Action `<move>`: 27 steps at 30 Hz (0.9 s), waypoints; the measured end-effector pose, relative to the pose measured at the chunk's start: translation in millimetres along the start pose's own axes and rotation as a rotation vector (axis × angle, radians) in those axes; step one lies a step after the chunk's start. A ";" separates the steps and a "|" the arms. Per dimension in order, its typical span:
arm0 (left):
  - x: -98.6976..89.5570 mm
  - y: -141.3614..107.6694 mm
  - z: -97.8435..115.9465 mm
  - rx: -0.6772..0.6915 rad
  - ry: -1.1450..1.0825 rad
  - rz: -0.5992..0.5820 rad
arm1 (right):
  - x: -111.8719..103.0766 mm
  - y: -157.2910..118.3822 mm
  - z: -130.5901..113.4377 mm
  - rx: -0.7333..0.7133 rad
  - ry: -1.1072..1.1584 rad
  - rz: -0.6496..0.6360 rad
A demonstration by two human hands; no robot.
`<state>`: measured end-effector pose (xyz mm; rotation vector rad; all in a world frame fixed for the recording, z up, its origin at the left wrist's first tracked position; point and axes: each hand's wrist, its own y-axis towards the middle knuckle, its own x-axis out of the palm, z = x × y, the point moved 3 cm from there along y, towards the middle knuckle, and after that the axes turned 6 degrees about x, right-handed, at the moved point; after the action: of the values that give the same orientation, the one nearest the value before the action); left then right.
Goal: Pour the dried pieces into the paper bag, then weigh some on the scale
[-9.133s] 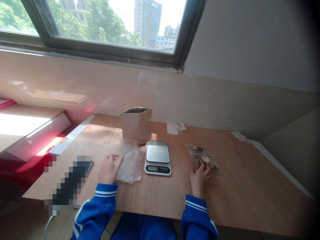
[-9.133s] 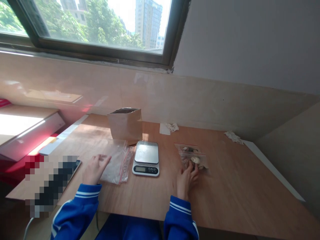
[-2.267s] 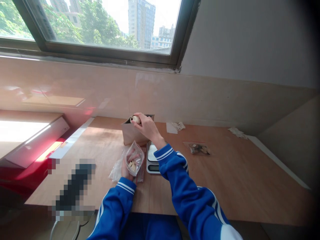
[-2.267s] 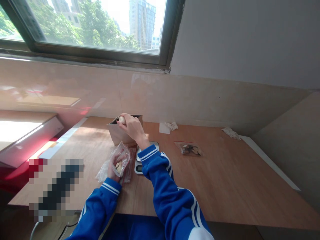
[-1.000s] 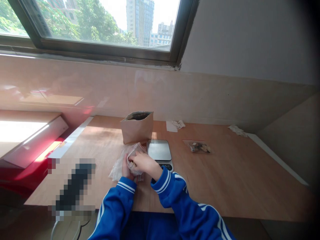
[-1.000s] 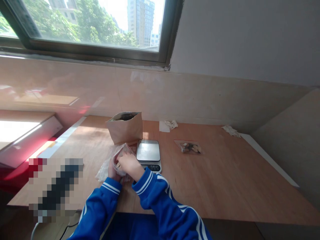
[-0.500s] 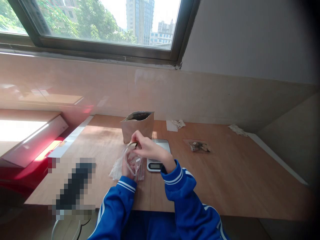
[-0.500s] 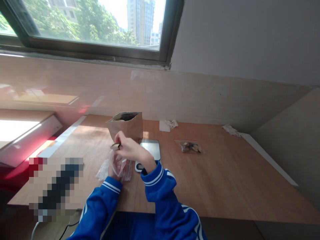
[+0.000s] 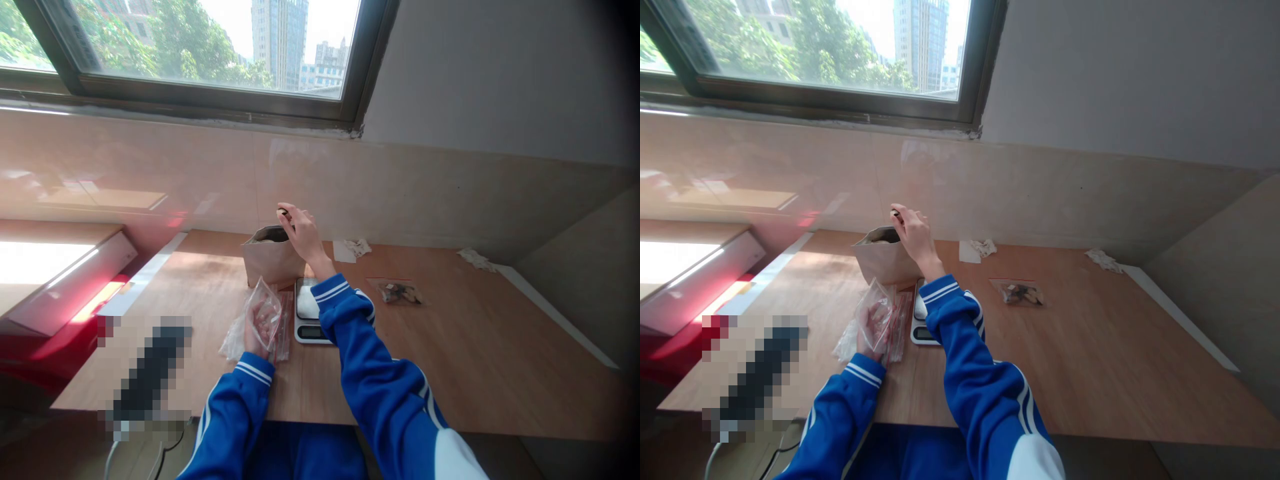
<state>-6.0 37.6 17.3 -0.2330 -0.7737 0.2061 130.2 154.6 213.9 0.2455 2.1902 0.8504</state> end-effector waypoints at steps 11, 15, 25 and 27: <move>3.4 -2.6 1.6 0.002 -0.016 0.008 | -0.3 -10.3 -0.6 0.000 -0.094 -0.122; 2.9 -1.8 0.8 0.015 -0.004 -0.016 | -3.3 -11.7 -2.2 0.026 -0.091 -0.128; 0.7 0.5 1.3 -0.010 0.004 -0.011 | -13.0 -7.3 -3.6 0.257 0.392 0.179; 0.3 0.1 1.0 -0.007 -0.004 -0.008 | -14.5 -4.8 -4.6 0.270 0.451 0.166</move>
<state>-6.5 37.9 18.1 -0.2365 -0.7791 0.1967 137.4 142.6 221.5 0.4034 2.7423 0.7500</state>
